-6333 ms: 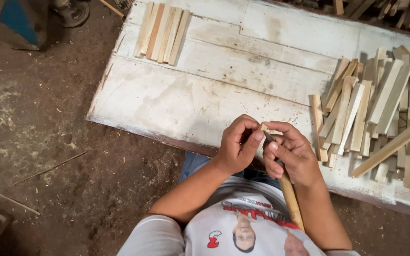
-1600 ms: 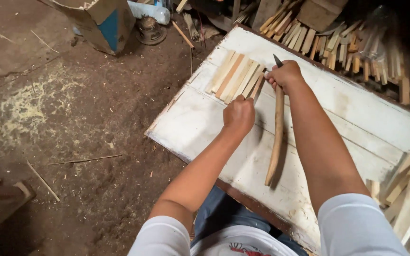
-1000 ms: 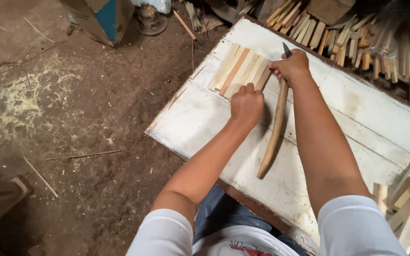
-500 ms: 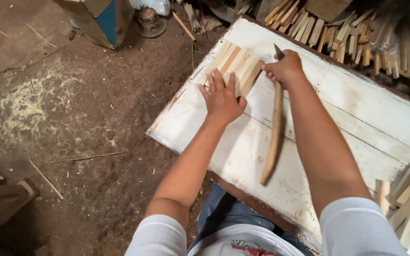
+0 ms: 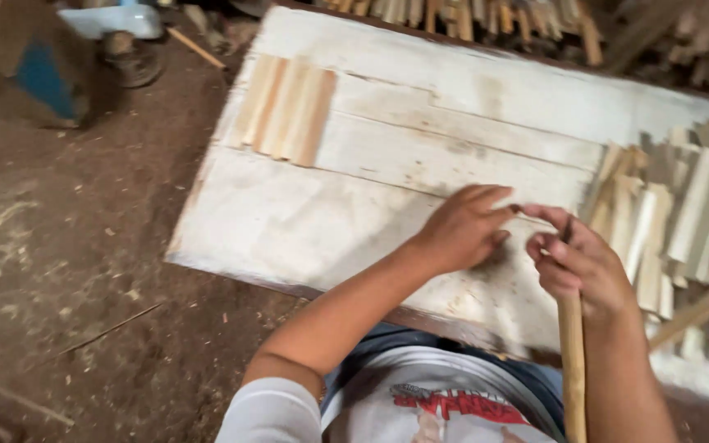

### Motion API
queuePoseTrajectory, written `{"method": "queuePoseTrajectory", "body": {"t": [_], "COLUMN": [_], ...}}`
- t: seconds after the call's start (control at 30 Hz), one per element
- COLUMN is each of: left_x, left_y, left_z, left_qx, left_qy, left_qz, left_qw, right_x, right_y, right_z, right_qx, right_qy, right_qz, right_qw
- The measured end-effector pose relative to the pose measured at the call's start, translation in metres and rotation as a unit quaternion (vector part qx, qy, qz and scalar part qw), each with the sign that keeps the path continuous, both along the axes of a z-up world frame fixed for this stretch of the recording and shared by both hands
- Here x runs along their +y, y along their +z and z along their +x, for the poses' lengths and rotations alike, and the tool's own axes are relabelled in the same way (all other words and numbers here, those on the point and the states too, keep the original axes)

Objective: Trimming the ends of small wooden slats using a hand knife at a workbench in a workshop.

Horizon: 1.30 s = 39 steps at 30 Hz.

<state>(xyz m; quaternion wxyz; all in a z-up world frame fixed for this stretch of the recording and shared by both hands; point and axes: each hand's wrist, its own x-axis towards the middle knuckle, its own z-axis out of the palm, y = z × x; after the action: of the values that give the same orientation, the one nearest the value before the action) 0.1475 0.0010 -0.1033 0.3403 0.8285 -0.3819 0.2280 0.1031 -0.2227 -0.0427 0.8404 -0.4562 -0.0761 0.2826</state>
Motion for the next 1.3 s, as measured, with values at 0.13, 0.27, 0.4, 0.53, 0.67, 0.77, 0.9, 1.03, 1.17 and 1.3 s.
{"method": "queuePoseTrajectory", "body": {"t": [0.13, 0.27, 0.4, 0.53, 0.67, 0.77, 0.9, 1.03, 1.17, 1.3], "left_x": [-0.103, -0.168, -0.195, -0.228, -0.219, -0.222, -0.188, -0.144, -0.096, -0.063], "left_y": [-0.015, 0.026, 0.071, 0.010, -0.005, -0.021, 0.036, 0.078, 0.102, 0.101], "left_z": [0.002, 0.013, 0.036, 0.079, 0.086, 0.092, 0.052, 0.002, -0.078, -0.128], "left_qx": [-0.039, 0.165, 0.410, 0.410, 0.462, 0.483, 0.528, 0.450, 0.261, 0.140], "left_qy": [-0.059, -0.038, 0.060, 0.106, 0.100, 0.103, 0.076, 0.014, 0.023, 0.052], "left_qz": [0.059, 0.063, 0.090, -0.016, -0.085, -0.146, -0.299, -0.339, -0.350, -0.338], "left_qw": [0.996, 0.984, 0.905, 0.906, 0.877, 0.857, 0.791, 0.826, 0.899, 0.929], "right_x": [-0.063, -0.104, -0.119, -0.130, -0.130, -0.127, -0.119, -0.114, -0.082, -0.022], "right_y": [-0.016, -0.015, -0.020, -0.050, -0.061, -0.059, -0.051, -0.041, -0.015, 0.027], "right_z": [-0.079, -0.114, -0.125, -0.127, -0.128, -0.127, -0.132, -0.133, -0.128, -0.121], "right_qx": [0.008, 0.021, 0.011, -0.025, -0.016, -0.018, -0.020, -0.038, -0.097, -0.166], "right_qy": [-0.138, -0.202, -0.230, -0.250, -0.249, -0.246, -0.273, -0.287, -0.292, -0.218], "right_qz": [0.175, 0.211, 0.202, 0.150, 0.163, 0.164, 0.129, 0.067, -0.008, -0.075], "right_qw": [0.975, 0.956, 0.952, 0.956, 0.955, 0.955, 0.953, 0.955, 0.951, 0.959]}}
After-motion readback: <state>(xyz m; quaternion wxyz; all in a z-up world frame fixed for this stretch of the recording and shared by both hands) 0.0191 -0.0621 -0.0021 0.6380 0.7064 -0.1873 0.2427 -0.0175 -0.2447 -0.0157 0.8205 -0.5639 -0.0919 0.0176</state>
